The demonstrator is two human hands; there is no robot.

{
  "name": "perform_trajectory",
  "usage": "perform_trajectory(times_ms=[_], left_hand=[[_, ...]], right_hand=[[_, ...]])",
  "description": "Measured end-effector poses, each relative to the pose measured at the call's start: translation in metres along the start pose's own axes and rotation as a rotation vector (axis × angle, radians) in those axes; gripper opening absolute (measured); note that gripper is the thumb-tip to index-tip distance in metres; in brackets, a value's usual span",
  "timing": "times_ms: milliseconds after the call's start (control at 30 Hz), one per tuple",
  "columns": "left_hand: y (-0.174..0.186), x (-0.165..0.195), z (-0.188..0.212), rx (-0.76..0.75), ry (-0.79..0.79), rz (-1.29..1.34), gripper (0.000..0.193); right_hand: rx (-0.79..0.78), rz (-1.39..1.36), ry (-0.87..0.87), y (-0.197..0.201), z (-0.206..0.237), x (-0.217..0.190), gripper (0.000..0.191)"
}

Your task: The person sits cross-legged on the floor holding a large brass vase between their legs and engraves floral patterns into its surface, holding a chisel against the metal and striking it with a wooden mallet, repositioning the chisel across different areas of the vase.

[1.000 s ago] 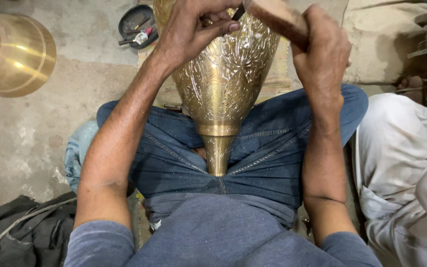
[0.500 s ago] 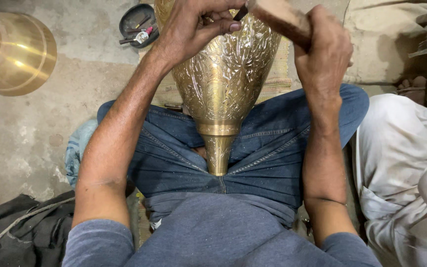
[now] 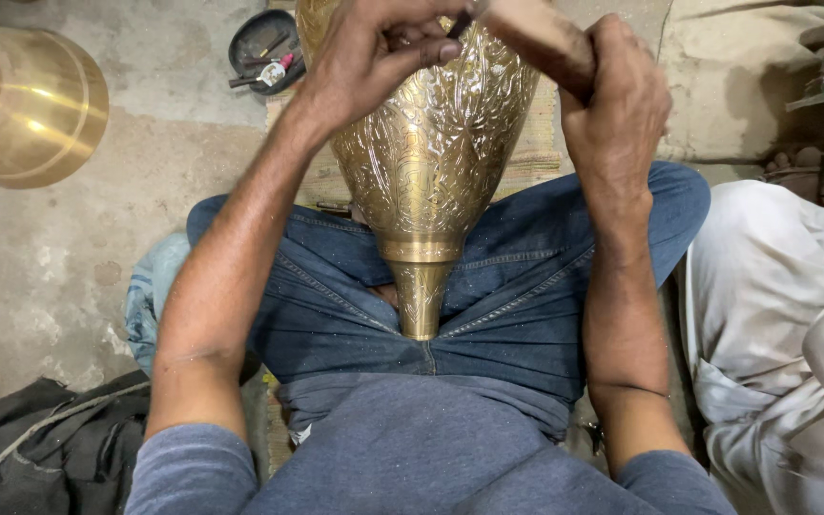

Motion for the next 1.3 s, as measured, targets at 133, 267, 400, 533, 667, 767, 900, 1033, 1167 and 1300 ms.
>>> perform_trajectory(times_ms=[133,267,400,533,667,767,900,1033,1167,1300], left_hand=[[0.002,0.002,0.008,0.138,-0.054,-0.038,0.024],[0.004,0.014,0.015,0.172,-0.190,-0.009,0.032],[0.002,-0.003,0.009,0.106,-0.039,0.013,0.024],[0.005,0.009,0.009,0.112,-0.131,-0.013,0.032],[0.006,0.007,0.009,0.119,-0.096,-0.003,0.032],[0.006,0.008,0.008,0.121,-0.109,0.027,0.032],[0.005,0.008,0.006,0.107,-0.133,-0.010,0.027],[0.005,0.008,0.005,0.093,-0.095,0.013,0.027],[0.007,0.017,0.004,0.088,-0.134,0.026,0.031],[0.006,0.017,0.001,0.071,-0.151,-0.008,0.030]], right_hand=[[-0.087,-0.137,-0.127,-0.026,0.006,0.022,0.027],[-0.171,-0.026,-0.055,-0.033,0.001,0.020,0.023],[0.003,0.232,0.225,0.000,-0.024,-0.004,0.040],[0.126,-0.351,-0.236,0.023,-0.045,0.020,0.030],[-0.020,-0.933,-0.788,-0.008,-0.031,0.040,0.018],[0.092,-0.172,-0.003,0.028,-0.050,-0.003,0.021],[-0.015,-0.403,-0.158,0.010,-0.038,0.010,0.021],[0.020,-0.368,0.015,0.013,-0.036,-0.003,0.021],[-0.034,-0.357,-0.201,0.005,-0.040,0.009,0.028],[0.113,-0.053,0.296,0.031,-0.039,-0.037,0.042]])
Point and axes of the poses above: each hand's wrist, its own z-axis away from the middle knuckle, its own y-axis out of the back of the hand, x = y × z, the point moved 10 cm from there along -z, towards the middle knuckle, and after that the axes turned 12 degrees about x, right-handed, at the moved point
